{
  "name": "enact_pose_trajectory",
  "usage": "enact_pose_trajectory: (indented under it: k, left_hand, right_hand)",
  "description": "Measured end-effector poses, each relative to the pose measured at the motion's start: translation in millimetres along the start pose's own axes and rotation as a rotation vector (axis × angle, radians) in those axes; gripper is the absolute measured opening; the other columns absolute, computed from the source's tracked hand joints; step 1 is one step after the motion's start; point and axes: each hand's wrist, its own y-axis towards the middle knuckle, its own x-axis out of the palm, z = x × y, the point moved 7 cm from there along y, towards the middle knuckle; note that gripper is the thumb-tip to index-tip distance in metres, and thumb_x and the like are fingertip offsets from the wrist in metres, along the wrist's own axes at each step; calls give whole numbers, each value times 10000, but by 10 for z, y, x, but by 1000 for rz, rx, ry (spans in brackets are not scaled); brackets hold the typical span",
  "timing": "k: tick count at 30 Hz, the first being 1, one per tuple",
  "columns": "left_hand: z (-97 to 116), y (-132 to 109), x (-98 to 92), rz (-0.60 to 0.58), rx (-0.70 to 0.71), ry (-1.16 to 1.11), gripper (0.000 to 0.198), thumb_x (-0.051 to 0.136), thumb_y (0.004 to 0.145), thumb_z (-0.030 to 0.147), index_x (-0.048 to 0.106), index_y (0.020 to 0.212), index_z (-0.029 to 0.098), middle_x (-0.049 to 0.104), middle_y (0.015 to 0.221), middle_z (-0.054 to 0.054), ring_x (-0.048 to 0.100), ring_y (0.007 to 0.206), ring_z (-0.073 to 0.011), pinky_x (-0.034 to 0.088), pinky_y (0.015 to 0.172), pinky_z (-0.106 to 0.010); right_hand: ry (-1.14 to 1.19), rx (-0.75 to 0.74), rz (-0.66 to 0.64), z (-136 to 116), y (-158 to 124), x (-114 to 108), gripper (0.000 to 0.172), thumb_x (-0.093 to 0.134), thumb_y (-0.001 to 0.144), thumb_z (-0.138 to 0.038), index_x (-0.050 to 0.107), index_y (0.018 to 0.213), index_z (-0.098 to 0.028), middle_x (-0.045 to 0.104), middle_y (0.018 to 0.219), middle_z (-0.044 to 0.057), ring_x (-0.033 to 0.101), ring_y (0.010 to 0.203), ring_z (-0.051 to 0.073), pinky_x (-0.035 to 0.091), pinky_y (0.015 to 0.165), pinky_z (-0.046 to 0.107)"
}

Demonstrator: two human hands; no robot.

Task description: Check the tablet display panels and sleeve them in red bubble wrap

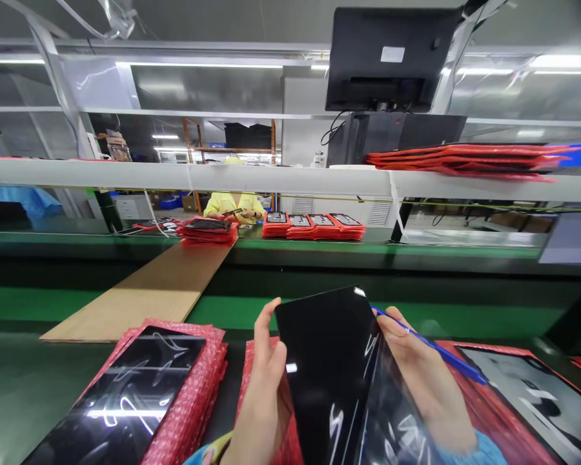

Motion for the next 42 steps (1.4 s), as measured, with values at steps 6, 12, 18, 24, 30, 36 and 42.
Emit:
enact_pose_trajectory:
  k: [6, 12, 18, 24, 30, 36, 42]
  left_hand:
    - [29, 53, -53, 22, -41, -11, 550, 627, 824, 354, 417, 1325, 437, 559, 1230, 75, 495, 1160, -137, 323, 1012, -215]
    - [17, 42, 37, -26, -124, -90, 570, 569, 860, 256, 361, 1338, 485, 633, 1019, 46, 623, 893, -132, 406, 962, -317]
    - [1, 67, 12, -20, -141, -85, 610, 603, 838, 284, 345, 1348, 496, 648, 1058, 36, 636, 947, -181, 437, 948, -360]
    - [-1, 107, -40, -21, -75, -29, 552, 597, 830, 378, 393, 1335, 470, 526, 1333, 80, 470, 1248, -192, 294, 1097, -341]
    - [83, 41, 47, -113, 30, -27, 676, 590, 813, 441, 305, 1418, 341, 454, 1427, 22, 274, 1381, -205, 184, 1148, -336]
    - [53, -6, 84, -326, 33, 289, 1063, 748, 713, 267, -5, 1444, 434, 515, 1372, -23, 509, 1219, -257, 442, 982, -387]
    - [124, -82, -14, -386, 186, 606, 645, 638, 822, 305, 348, 1383, 438, 633, 1246, -20, 692, 830, -166, 551, 746, -258]
  right_hand:
    - [46, -32, -126, -41, 146, 61, 390, 756, 412, -62, 515, 667, -233, 523, 540, -93, 658, 791, 124, 544, 847, 186]
    - [82, 2, -161, 38, 282, 60, 386, 699, 382, -55, 452, 622, -229, 431, 550, -113, 611, 707, 93, 470, 996, 222]
    - [37, 11, -141, 41, 239, 54, 352, 712, 447, -82, 494, 682, -227, 505, 601, -93, 642, 819, 118, 437, 1043, 247]
    - [-113, -36, -33, 73, 211, -52, 396, 769, 482, -90, 623, 824, -224, 692, 748, -34, 671, 780, 135, 558, 790, 208]
    - [-247, -183, -149, 34, 51, 9, 454, 836, 553, -142, 623, 927, -286, 718, 874, -48, 654, 924, 152, 491, 858, 222]
    - [-402, -449, -277, -167, -256, 227, 410, 708, 775, -212, 543, 1120, -361, 476, 1416, -31, 390, 1330, 194, 278, 1102, 352]
    - [-358, -477, -264, -342, -446, 62, 432, 807, 657, -294, 622, 1046, -333, 697, 801, -19, 658, 836, 193, 517, 832, 310]
